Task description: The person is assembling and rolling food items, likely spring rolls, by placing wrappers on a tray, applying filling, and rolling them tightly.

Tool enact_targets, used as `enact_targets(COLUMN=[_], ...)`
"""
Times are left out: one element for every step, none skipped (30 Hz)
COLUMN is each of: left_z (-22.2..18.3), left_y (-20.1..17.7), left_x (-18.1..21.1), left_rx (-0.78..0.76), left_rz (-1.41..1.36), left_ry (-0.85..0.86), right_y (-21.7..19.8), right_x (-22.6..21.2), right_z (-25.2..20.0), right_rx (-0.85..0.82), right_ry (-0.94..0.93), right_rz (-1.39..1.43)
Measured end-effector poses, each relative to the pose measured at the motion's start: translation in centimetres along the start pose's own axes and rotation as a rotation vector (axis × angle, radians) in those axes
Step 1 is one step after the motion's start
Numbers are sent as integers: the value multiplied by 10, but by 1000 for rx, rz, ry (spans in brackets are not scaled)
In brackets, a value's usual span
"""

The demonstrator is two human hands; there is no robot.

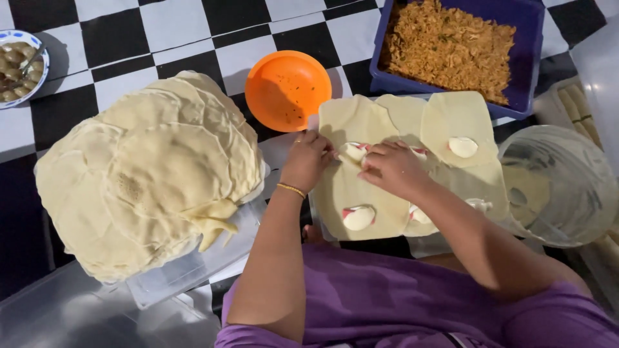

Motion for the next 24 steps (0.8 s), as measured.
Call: enact_targets(left_z=[0,0,0,0,0,1,1,0,0,-1,-1,-1,-2,-2,-3,-3,-4,-4,-4,-3,-2,-4,-6,-8], left_y=[2,3,6,8,11,13,13,13,12,14,15,16,10,5,1,-7,-13,-18,-15,-12,-8,-12,-15,-18], left_x=[-1,-2,-2,-5,-9,-13,-12,-11,-11,-11,-12,-14,-10,-6,-1,2,6,11,4,-3,-9,-8,-7,-6], left_rx=[1,-4,-9,-9,-9,-9,-5,7,17,20,17,14,16,5,-7,-6,-21,-36,-39,-50,-61,-64,-107,-149], left_rz=[0,-3,-5,-6,3,12,12,34,58,60,81,102,105,81,55,55,64,74,73,74,74,74,69,64], left_ry=[-2,-20,-37,-37,-77,-117,-118,-138,-159,-161,-178,-195,-196,-194,-195,-197,-214,-230,-230,-230,-227,-223,-212,-200], right_y=[3,8,12,5,-1,-8,-9,-10,-11,-2,7,16,16,15,15,9,2,-5,1,7,12,9,6,3], right_x=[7,15,23,25,28,31,33,34,36,38,40,42,38,33,27,17,6,-6,-9,-14,-18,-22,-25,-28], right_z=[0,-1,-2,8,17,26,35,44,53,55,57,60,58,56,54,54,52,50,48,46,43,42,44,46], right_rx=[-1,-37,-73,-73,-81,-88,-88,-98,-107,-106,-103,-100,-98,-60,-24,-25,24,73,72,98,125,126,99,73], right_ry=[-2,40,82,82,93,105,102,112,122,119,125,132,130,90,50,48,-43,-134,-131,-176,-220,-215,-188,-160], right_rz=[0,87,173,172,185,198,196,195,196,197,159,121,122,116,111,112,105,98,99,45,-11,-12,-44,-75])
Point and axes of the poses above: each hand's wrist, its own z-axis towards the middle knuckle, its own y-axis out of the palm, x = y × z, the point moved 3 cm from there along z, towards the middle knuckle, and after that the axes turned 2 degrees about x, right-handed, at the moved point
